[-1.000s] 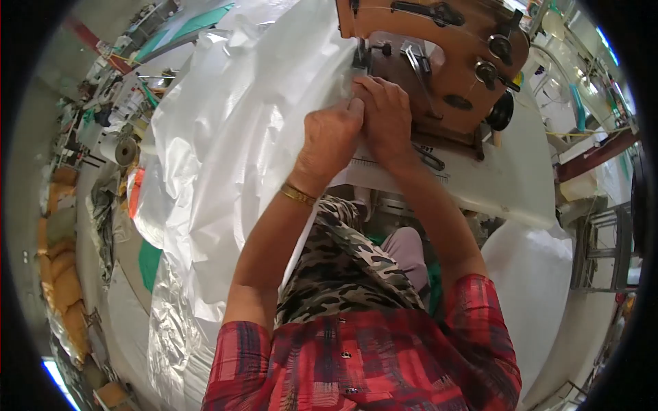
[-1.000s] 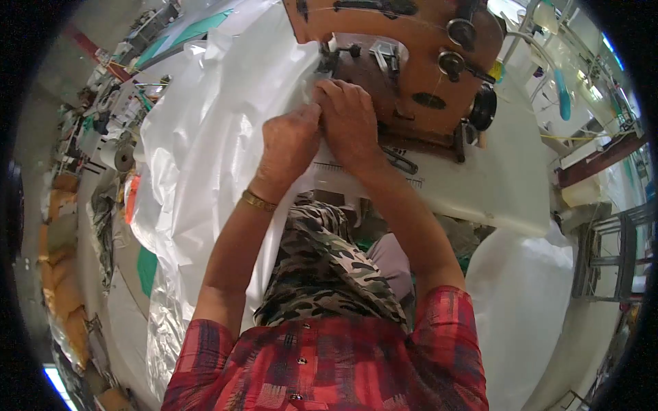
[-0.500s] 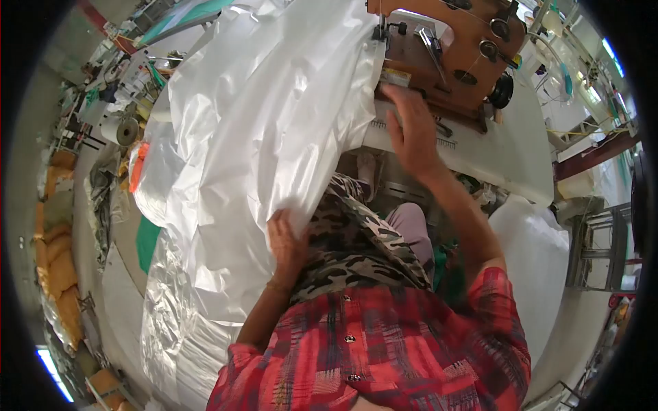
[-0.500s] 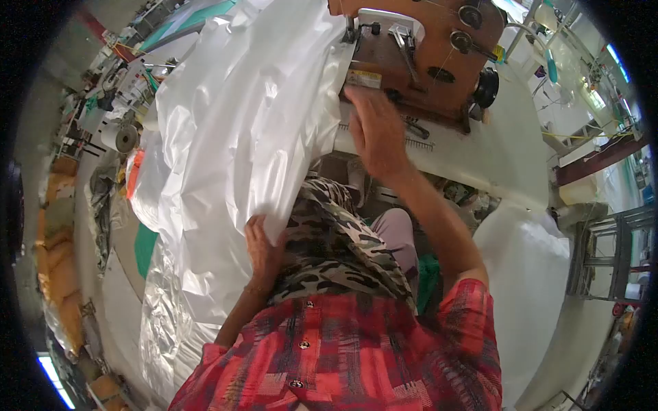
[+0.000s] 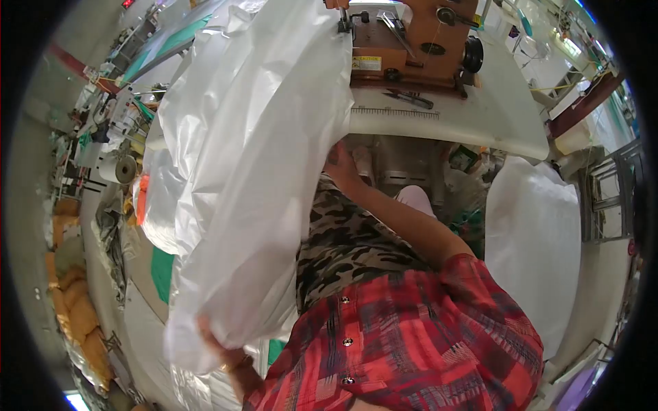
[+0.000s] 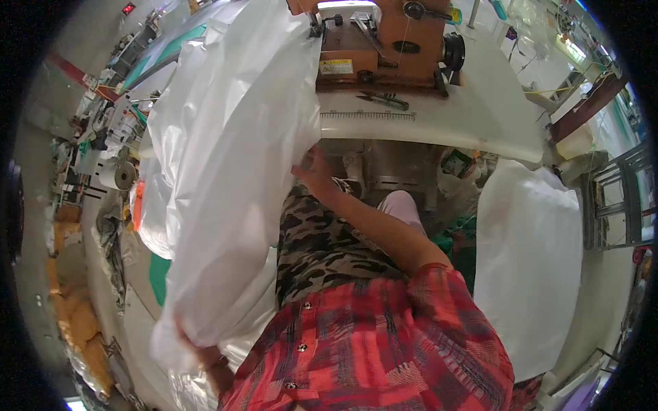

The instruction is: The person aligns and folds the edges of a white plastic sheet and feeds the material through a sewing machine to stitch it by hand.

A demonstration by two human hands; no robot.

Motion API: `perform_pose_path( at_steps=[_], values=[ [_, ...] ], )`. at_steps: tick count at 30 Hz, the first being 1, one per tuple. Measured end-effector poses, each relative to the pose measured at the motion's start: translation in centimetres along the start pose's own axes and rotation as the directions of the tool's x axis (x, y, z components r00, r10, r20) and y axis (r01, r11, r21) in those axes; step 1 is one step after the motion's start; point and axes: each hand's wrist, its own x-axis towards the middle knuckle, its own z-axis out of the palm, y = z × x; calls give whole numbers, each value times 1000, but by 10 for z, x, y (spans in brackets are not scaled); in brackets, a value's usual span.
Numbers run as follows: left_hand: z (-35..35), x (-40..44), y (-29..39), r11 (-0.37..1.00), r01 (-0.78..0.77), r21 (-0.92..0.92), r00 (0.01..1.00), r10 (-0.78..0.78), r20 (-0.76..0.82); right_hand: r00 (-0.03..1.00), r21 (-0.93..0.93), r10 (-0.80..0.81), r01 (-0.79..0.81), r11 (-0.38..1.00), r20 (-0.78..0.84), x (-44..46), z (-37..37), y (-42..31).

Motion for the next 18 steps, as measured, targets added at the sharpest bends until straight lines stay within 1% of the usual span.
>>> perform_pose_path(
  at_steps=[1,2,3,4,5,6,7,8,9,10,11,12,13,14,15,17,18],
  values=[
    [-7,0,64,978,1,-207,996,-20,-90,999,177,40,-44,983,25,6,7,10],
    [-10,1,96,913,-17,-408,983,-58,-172,999,182,34,-38,983,23,10,12,23],
    [-27,16,93,959,-281,19,930,277,-241,1000,46,3,-2,999,-21,14,16,36],
    [-43,31,92,759,-475,444,794,588,-154,997,-88,-31,25,996,-66,16,18,42],
    [-26,43,122,587,-575,570,681,729,-63,997,-77,-32,26,997,-76,14,15,40],
    [-2,61,156,384,-639,666,550,834,47,985,-119,148,-137,983,87,12,9,34],
    [1,76,161,251,-655,713,506,846,167,913,-189,328,-288,939,242,8,4,28],
    [-3,94,162,115,-661,742,464,839,284,913,-187,328,-288,939,241,-1,8,12],
    [-20,137,138,785,-510,352,849,526,56,932,60,222,-248,967,285,-18,16,-10],
    [-26,175,103,980,22,-199,992,3,123,947,305,107,-202,930,301,-30,20,-23],
    [-13,188,79,990,21,-143,994,-5,108,953,239,91,-164,957,289,-33,21,-25],
    [-1,199,58,996,19,-85,996,-11,94,953,240,91,-164,957,288,-32,20,-23],
    [8,206,35,999,-33,-21,994,35,102,960,68,144,-164,984,241,-30,17,-18],
    [15,211,18,995,-85,43,990,80,114,965,-107,187,-170,980,185,-30,14,-15],
    [21,213,10,995,-86,44,990,80,113,965,-106,187,-169,980,186,-32,7,-24],
    [31,219,-1,996,-85,23,988,81,128,933,-352,259,-163,922,248,-39,-12,-52],
    [34,221,-2,997,-80,18,989,77,128,906,-193,284,-232,953,315,-49,-17,-76]
  ],
)
